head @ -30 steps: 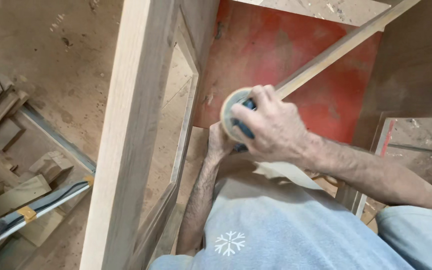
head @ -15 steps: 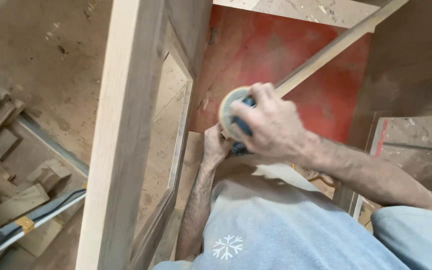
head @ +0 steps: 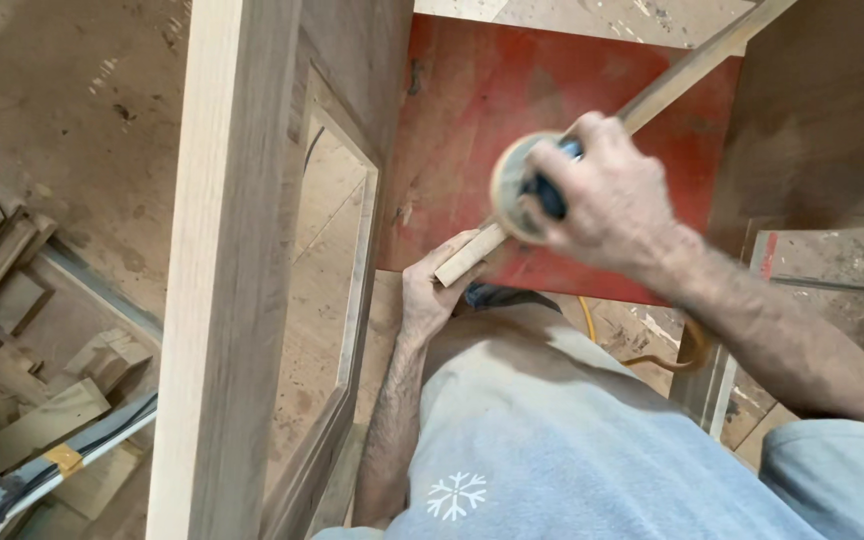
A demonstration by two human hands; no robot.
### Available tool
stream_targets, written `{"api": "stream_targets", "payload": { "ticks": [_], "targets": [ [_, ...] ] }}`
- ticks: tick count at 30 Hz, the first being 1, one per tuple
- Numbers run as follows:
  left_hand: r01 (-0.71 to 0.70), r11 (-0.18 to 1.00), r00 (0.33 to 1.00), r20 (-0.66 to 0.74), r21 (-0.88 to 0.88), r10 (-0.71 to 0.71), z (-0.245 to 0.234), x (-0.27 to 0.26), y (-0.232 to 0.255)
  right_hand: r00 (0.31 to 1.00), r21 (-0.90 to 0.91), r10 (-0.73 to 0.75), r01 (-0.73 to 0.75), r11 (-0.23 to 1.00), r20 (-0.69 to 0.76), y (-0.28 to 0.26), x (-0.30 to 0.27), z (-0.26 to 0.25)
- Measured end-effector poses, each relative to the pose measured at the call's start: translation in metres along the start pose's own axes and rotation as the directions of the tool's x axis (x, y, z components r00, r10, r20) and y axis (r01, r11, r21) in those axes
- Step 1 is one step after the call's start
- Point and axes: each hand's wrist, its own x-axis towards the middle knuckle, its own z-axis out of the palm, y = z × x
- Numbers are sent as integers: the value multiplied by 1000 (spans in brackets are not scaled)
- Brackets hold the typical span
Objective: The person sands wooden boards and strips using an electric orbital sander, handling the items individually on a workbench and turning them over to sand different sides.
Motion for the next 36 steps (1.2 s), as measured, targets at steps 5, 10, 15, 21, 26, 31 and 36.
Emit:
{"api": "stream_targets", "payload": {
  "ticks": [5,10,15,21,26,31,36],
  "targets": [
    [52,998,993,105,-41,-47,-6,2,10,992,-139,109,-116,983,-55,43,3,1],
    [78,997,995,53,27,-80,1,1,9,999,6,41,-41,999,17,-16,-2,5],
    [113,978,993,-4,177,-114,-3,-22,-88,994,160,-99,105,981,-49,-77,-7,19],
    [122,975,992,3,184,-124,-3,-18,-70,962,153,-221,245,957,-159,-77,-9,22],
    [94,992,995,-23,79,-93,7,-1,2,999,29,35,-34,999,-17,-16,-1,4],
    [142,990,989,38,-11,-142,-1,4,25,988,-82,154,-155,984,-19,65,12,-1],
    [151,988,984,100,-30,-148,-5,1,36,967,-192,138,-180,965,-217,153,9,9]
  ]
}}
